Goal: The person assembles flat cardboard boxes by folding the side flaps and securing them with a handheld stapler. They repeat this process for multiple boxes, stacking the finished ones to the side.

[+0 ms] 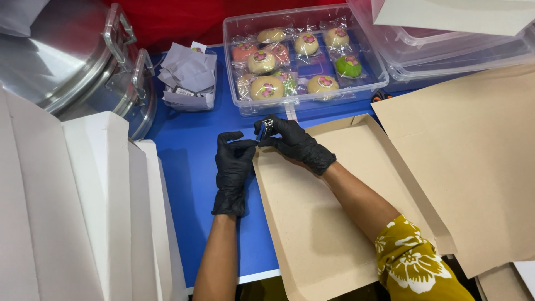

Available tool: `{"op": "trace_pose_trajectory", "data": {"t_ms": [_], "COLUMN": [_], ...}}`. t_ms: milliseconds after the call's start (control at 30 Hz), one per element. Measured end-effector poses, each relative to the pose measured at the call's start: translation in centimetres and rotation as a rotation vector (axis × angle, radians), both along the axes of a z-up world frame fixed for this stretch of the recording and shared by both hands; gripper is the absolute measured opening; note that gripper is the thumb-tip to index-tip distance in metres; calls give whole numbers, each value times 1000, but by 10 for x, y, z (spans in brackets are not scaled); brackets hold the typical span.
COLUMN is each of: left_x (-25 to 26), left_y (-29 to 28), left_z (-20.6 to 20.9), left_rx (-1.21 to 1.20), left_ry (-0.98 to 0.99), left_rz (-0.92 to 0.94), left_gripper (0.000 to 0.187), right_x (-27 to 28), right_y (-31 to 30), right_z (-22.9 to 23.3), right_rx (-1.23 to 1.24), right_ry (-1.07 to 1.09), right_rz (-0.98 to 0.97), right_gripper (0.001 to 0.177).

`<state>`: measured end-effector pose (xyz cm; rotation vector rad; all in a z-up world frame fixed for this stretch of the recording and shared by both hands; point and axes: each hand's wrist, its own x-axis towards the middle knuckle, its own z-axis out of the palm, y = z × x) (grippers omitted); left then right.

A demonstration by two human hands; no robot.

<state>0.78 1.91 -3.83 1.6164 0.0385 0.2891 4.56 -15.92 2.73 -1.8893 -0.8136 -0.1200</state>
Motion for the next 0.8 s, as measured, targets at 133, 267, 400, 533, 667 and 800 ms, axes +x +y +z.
{"op": "trace_pose_trajectory", "data": {"t_ms": [133, 267, 400, 533, 667, 800], "left_x": [-1, 0, 2, 2, -1, 3], "left_y": [-3, -5, -4, -4, -5, -4], "left_z": [5, 1, -2, -3, 4, 1], "left_rx": [-6, -7, 22, 23, 45, 52], "left_ry": [37, 20, 24, 25, 22, 51], "left_rz": [46, 64, 73, 68, 67, 66], "left_gripper": [41, 42, 40, 40, 45, 51], "right_x": [2, 1, 8, 11, 6, 0], "right_y": [0, 4, 3, 3, 6, 7], "right_z": [-1, 3, -9, -9, -6, -1], "right_rx": [21, -19, -46, -46, -61, -75], "right_ry": [34, 6, -22, -21, -23, -19], "right_rz": [50, 46, 19, 31, 10, -18], "right_gripper": [16, 15, 17, 15, 18, 20]}}
